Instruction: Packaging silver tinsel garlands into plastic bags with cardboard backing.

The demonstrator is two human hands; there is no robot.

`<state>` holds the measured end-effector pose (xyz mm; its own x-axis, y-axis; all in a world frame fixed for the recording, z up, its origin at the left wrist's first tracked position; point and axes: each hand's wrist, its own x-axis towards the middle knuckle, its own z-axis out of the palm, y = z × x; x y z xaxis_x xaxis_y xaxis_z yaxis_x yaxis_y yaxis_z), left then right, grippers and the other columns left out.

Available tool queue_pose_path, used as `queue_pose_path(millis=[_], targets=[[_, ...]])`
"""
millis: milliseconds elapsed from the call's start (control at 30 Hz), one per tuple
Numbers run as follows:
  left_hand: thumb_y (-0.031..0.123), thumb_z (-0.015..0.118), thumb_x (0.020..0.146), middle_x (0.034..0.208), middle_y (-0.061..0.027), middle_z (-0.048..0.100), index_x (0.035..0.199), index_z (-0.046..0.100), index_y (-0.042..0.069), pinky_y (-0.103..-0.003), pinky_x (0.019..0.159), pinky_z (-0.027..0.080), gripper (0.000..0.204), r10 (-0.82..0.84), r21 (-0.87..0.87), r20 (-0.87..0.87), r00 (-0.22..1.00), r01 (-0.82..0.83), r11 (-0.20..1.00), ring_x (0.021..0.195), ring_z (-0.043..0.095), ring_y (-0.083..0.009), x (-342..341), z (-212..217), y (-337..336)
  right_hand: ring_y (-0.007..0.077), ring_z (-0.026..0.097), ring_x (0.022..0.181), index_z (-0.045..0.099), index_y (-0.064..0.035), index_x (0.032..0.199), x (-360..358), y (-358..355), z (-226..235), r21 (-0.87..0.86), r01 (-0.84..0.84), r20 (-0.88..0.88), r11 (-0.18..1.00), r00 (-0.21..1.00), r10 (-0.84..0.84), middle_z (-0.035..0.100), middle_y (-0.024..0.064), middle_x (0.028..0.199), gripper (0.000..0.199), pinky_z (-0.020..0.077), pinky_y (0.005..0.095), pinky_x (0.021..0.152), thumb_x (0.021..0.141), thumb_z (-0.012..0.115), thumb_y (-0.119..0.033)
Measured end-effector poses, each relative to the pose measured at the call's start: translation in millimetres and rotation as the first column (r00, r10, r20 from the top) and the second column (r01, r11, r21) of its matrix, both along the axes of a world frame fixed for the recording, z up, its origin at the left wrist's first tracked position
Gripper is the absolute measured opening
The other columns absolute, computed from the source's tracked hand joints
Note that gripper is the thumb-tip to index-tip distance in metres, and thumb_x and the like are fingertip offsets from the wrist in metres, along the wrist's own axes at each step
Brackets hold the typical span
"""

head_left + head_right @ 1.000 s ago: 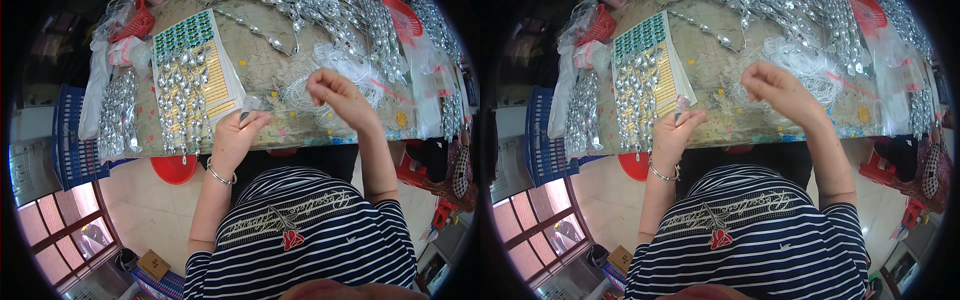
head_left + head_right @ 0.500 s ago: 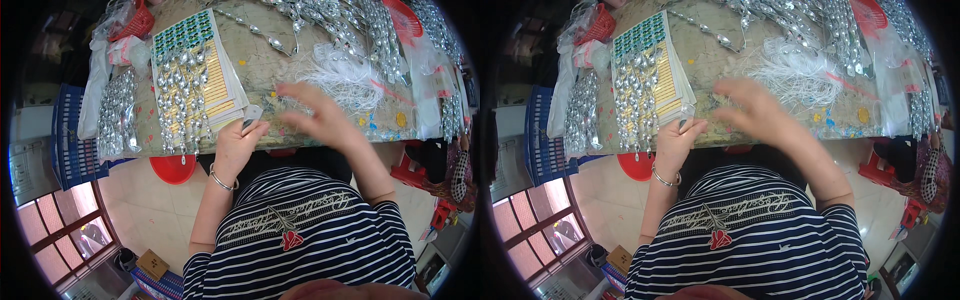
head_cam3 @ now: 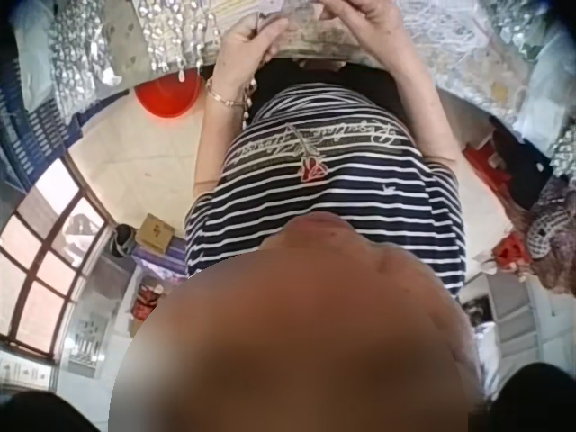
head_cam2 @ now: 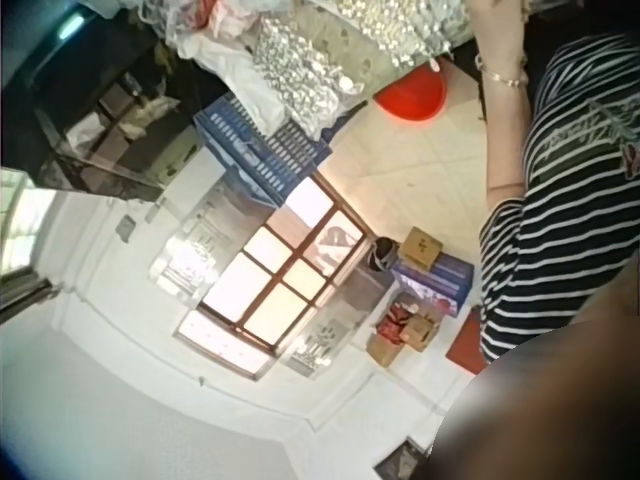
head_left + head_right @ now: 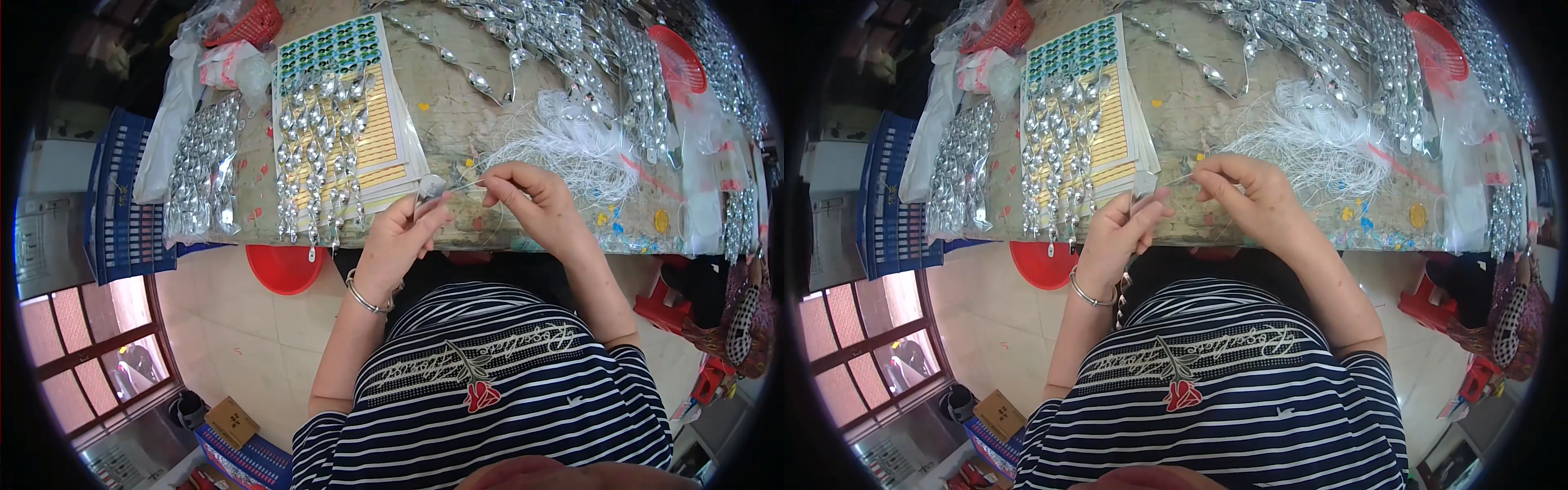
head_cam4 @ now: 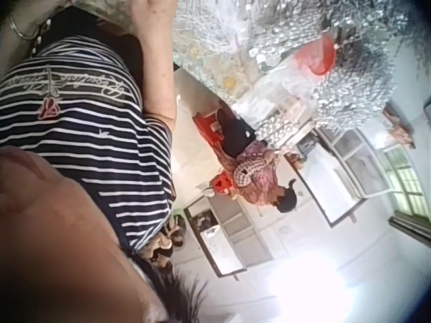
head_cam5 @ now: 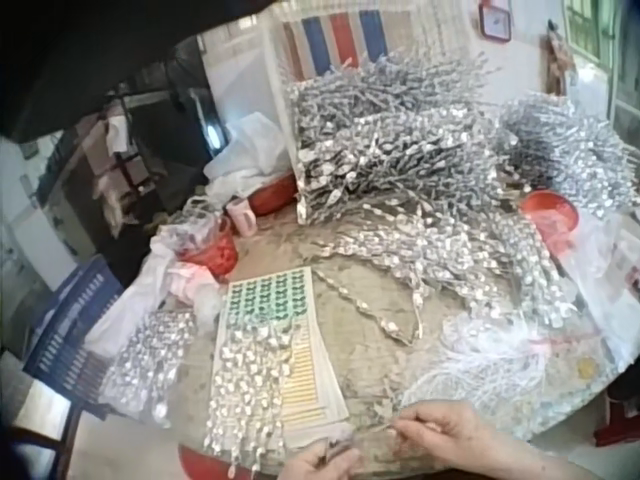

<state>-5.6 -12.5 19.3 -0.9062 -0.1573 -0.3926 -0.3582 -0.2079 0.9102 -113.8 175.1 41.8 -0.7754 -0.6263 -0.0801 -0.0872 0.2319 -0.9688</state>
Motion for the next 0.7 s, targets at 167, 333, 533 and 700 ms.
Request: queue_pose_path(millis=[167, 333, 533, 700], targets=[[0.014, 0.056, 0.096, 0.099, -0.0075, 0.065, 0.128, 0.052, 0.001, -0.016, 0.052, 0.042, 0.035, 0.066, 0.205, -0.092, 0.994, -0.046, 0.978, 0.063, 0.051, -0.0036, 1.4, -0.6, 2.1, 0.0083, 0.061, 0.082, 0.063, 0.0007, 0.100, 11.4, -3.3, 9.7, -0.124, 0.049, 0.161, 0.991, 0.986, -0.029, 0.065, 0.0022, 0.087, 0.016, 0.0487, 0.0227, 0.074, 0.096, 0.056, -0.012], [0.012, 0.056, 0.095, 0.100, -0.0075, 0.064, 0.130, 0.051, 0.001, -0.018, 0.055, 0.047, 0.037, 0.085, 0.164, -0.163, 0.983, -0.058, 0.985, 0.069, 0.054, -0.0055, 0.6, -2.9, 5.8, 0.0060, 0.057, 0.076, 0.063, -0.0007, 0.098, 12.0, -5.2, 15.5, -0.049, 0.042, -0.010, 0.998, 0.999, -0.043, 0.063, 0.0008, 0.085, 0.013, 0.0458, 0.0210, 0.066, 0.095, 0.057, -0.012], [0.006, 0.059, 0.092, 0.101, -0.0086, 0.064, 0.131, 0.050, 0.000, -0.022, 0.057, 0.052, 0.040, 0.102, 0.161, -0.134, 0.986, -0.079, 0.984, 0.073, 0.058, -0.0080, -0.3, 0.7, 12.9, 0.0129, 0.052, 0.069, 0.066, -0.0014, 0.089, 3.1, -6.2, -2.2, -0.042, 0.046, -0.501, 0.998, 0.863, -0.061, 0.059, 0.0034, 0.077, 0.005, 0.0416, 0.0267, 0.064, 0.086, 0.065, -0.005], [0.007, 0.060, 0.092, 0.095, -0.0011, 0.057, 0.134, 0.049, 0.003, -0.020, 0.058, 0.051, 0.044, 0.111, 0.173, -0.139, 0.984, -0.086, 0.981, 0.071, 0.055, -0.0062, 0.0, 1.2, 13.7, 0.0168, 0.052, 0.068, 0.067, -0.0028, 0.085, 2.0, -6.4, -6.3, -0.007, 0.068, -0.508, 0.998, 0.859, -0.062, 0.056, 0.0049, 0.072, 0.003, 0.0403, 0.0301, 0.066, 0.082, 0.067, -0.004]])
